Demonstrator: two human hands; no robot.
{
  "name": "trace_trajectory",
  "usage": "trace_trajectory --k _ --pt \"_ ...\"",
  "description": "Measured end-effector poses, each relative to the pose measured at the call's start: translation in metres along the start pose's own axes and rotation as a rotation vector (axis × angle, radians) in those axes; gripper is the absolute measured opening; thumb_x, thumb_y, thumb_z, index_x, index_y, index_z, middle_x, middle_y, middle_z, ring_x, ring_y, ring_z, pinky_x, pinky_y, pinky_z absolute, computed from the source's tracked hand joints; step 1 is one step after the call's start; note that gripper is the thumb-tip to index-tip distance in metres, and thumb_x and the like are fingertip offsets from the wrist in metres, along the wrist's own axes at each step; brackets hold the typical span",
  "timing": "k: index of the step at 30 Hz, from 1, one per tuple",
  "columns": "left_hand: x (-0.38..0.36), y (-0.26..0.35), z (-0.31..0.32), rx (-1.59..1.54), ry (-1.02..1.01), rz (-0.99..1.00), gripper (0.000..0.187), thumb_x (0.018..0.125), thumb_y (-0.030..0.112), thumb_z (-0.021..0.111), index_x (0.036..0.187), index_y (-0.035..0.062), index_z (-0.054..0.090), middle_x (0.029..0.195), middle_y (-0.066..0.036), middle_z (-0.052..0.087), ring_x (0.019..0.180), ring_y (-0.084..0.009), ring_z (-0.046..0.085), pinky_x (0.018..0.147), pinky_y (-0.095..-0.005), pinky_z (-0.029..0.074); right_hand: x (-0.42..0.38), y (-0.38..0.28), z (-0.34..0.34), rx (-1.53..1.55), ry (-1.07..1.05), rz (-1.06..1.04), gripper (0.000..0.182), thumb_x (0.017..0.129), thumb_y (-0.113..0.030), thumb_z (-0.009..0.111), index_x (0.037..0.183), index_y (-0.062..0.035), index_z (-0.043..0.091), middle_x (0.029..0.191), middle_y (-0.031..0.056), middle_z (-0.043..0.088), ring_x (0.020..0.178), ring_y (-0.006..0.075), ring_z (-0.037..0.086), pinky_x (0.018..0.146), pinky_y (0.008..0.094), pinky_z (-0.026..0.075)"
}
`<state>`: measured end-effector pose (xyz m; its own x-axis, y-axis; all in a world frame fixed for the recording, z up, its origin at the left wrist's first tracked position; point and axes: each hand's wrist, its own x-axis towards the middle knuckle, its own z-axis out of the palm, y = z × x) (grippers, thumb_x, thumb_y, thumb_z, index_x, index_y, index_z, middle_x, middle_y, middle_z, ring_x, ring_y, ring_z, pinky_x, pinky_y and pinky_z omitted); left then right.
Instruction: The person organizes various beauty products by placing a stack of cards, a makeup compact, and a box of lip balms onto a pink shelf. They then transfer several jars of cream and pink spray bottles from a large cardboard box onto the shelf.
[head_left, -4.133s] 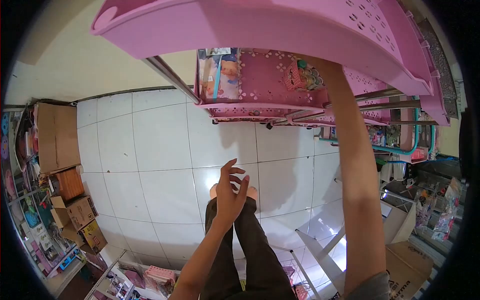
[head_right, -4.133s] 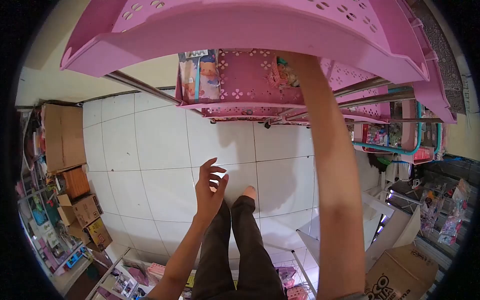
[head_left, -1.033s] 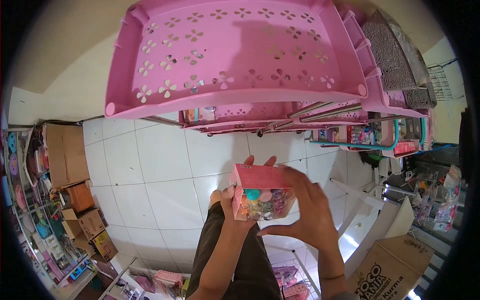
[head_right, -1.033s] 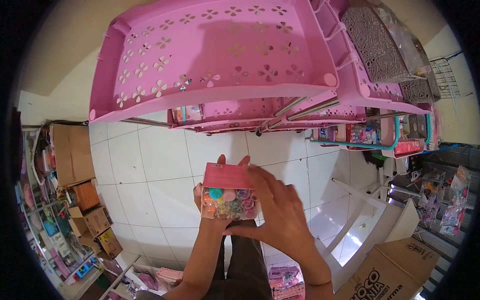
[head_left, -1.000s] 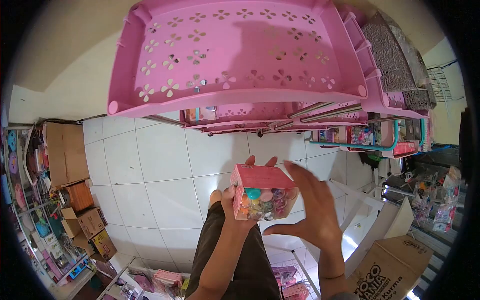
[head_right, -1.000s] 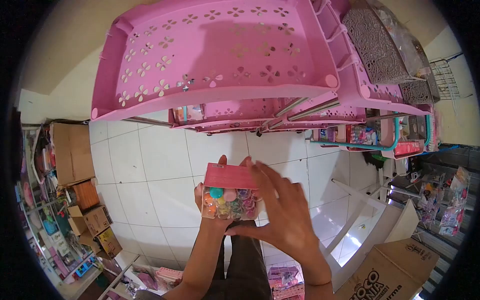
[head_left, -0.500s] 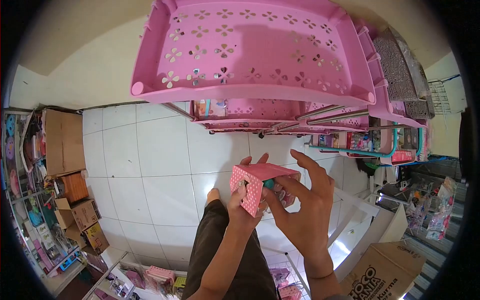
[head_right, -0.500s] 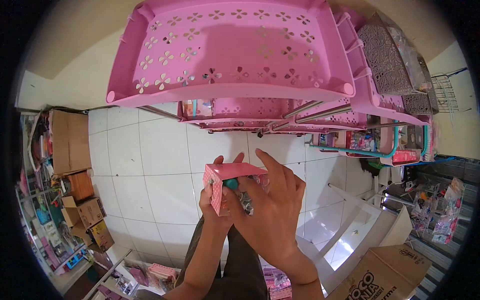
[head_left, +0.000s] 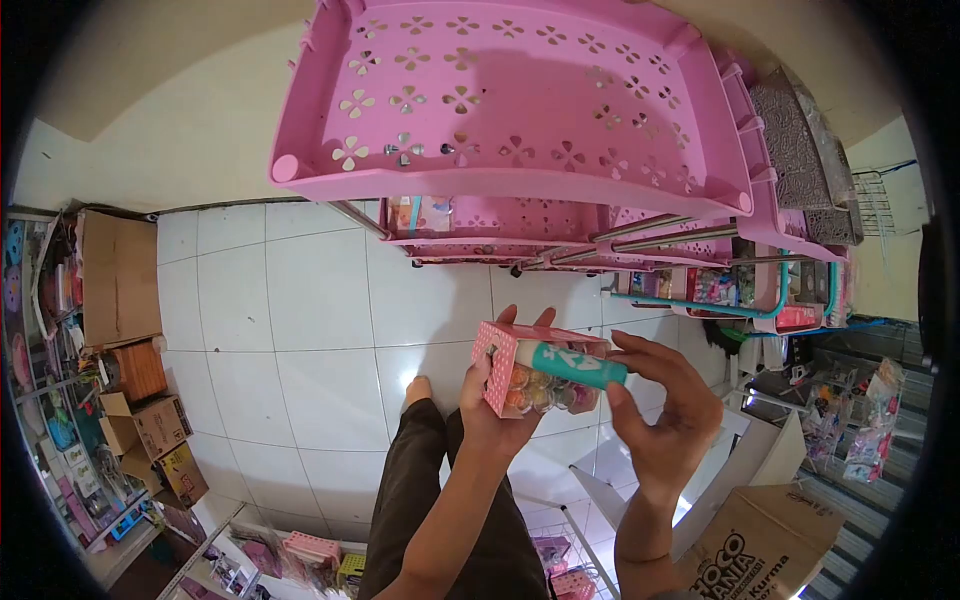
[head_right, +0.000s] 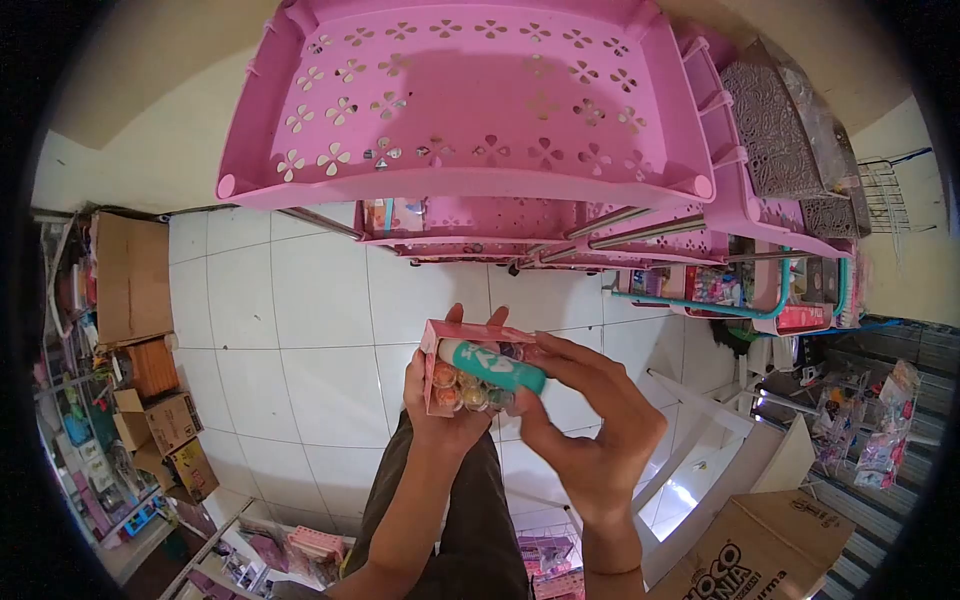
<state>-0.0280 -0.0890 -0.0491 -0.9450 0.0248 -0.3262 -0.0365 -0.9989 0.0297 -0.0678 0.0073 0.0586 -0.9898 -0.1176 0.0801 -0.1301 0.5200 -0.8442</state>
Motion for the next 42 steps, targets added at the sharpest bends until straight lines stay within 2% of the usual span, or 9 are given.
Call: trace_trajectory --k 6,10,12,15,25,32,37,39,42 --pt "0.000 0.000 0.007 0.029 0.012 -0.035 0.057 0.076 0.048 0.042 0.122 0.0171 0.031 0.129 -0.018 0.022 0.113 -0.0307 0.032 0.090 -0.0444 0.031 -0.003 0.017 -0.007 0.344 0.055 0.075 0.023 0.059 0.003 0.064 0.081 0.0047 0.058 0.087 0.0170 0.058 0.083 0.0233 0.056 0.075 0.0292 0.043" --pt "0.001 -0.001 0.006 -0.017 0.010 -0.053 0.057 0.075 0.048 0.044 0.122 0.0176 0.032 0.129 -0.018 0.021 0.113 -0.0307 0.032 0.090 -0.0447 0.030 -0.007 0.022 -0.005 0.375 0.138 0.039 0.025 0.055 0.003 0.065 0.079 0.0064 0.058 0.083 0.0183 0.058 0.079 0.0238 0.057 0.071 0.0300 0.044" --pt "0.001 -0.001 0.007 -0.045 -0.012 -0.064 0.057 0.074 0.047 0.045 0.122 0.0184 0.033 0.129 -0.019 0.020 0.113 -0.0307 0.032 0.091 -0.0448 0.030 -0.008 0.028 -0.006 0.254 0.099 -0.278 0.030 0.050 0.001 0.067 0.077 0.0078 0.058 0.078 0.0195 0.058 0.070 0.0222 0.057 0.062 0.0294 0.045" --pt "0.000 0.001 0.012 -0.132 -0.084 -0.080 0.056 0.077 0.042 0.044 0.123 0.0155 0.026 0.129 -0.015 0.023 0.113 -0.0277 0.033 0.090 -0.0422 0.032 -0.008 0.035 -0.005 0.189 0.080 -0.450 0.033 0.044 -0.001 0.068 0.075 0.0080 0.058 0.074 0.0199 0.059 0.062 0.0208 0.056 0.055 0.0281 0.043" --pt "-0.002 0.002 0.015 -0.120 -0.035 -0.081 0.054 0.078 0.041 0.042 0.123 0.0155 0.026 0.130 -0.015 0.022 0.112 -0.0270 0.035 0.090 -0.0413 0.032 -0.004 0.031 -0.012 0.111 -0.044 -0.536 0.033 0.049 0.000 0.071 0.080 0.0032 0.058 0.075 0.0167 0.060 0.060 0.0198 0.056 0.052 0.0265 0.040" --pt "-0.005 0.000 0.010 -0.130 -0.052 -0.093 0.052 0.078 0.041 0.041 0.122 0.0159 0.028 0.129 -0.015 0.023 0.111 -0.0273 0.036 0.090 -0.0428 0.032 0.000 0.025 -0.016 0.074 -0.054 -0.477 0.033 0.050 -0.001 0.070 0.081 0.0025 0.058 0.077 0.0158 0.060 0.061 0.0195 0.056 0.053 0.0280 0.039" --pt "-0.012 0.010 0.024 -0.190 0.061 -0.249 0.048 0.080 0.043 0.036 0.121 0.0166 0.031 0.125 -0.014 0.029 0.110 -0.0276 0.037 0.088 -0.0479 0.031 0.040 0.000 -0.023 -0.172 -0.283 -0.646 0.030 0.056 -0.002 0.065 0.086 0.0007 0.058 0.080 0.0112 0.059 0.063 0.0206 0.054 0.057 0.0280 0.040" --pt "-0.013 0.015 0.032 -0.157 0.212 -0.362 0.049 0.081 0.044 0.033 0.120 0.0143 0.032 0.120 -0.013 0.035 0.109 -0.0286 0.037 0.087 -0.0514 0.030 0.055 -0.007 -0.020 -0.172 -0.341 -0.661 0.029 0.058 -0.003 0.063 0.086 -0.0003 0.058 0.080 0.0112 0.058 0.065 0.0212 0.055 0.057 0.0285 0.040" --pt "-0.011 0.015 0.037 -0.147 0.108 -0.365 0.050 0.081 0.045 0.033 0.118 0.0112 0.034 0.116 -0.012 0.039 0.109 -0.0293 0.037 0.087 -0.0521 0.030 0.067 -0.011 -0.015 -0.190 -0.448 -0.692 0.028 0.060 -0.003 0.062 0.087 -0.0025 0.059 0.083 0.0105 0.057 0.070 0.0220 0.055 0.060 0.0293 0.041"
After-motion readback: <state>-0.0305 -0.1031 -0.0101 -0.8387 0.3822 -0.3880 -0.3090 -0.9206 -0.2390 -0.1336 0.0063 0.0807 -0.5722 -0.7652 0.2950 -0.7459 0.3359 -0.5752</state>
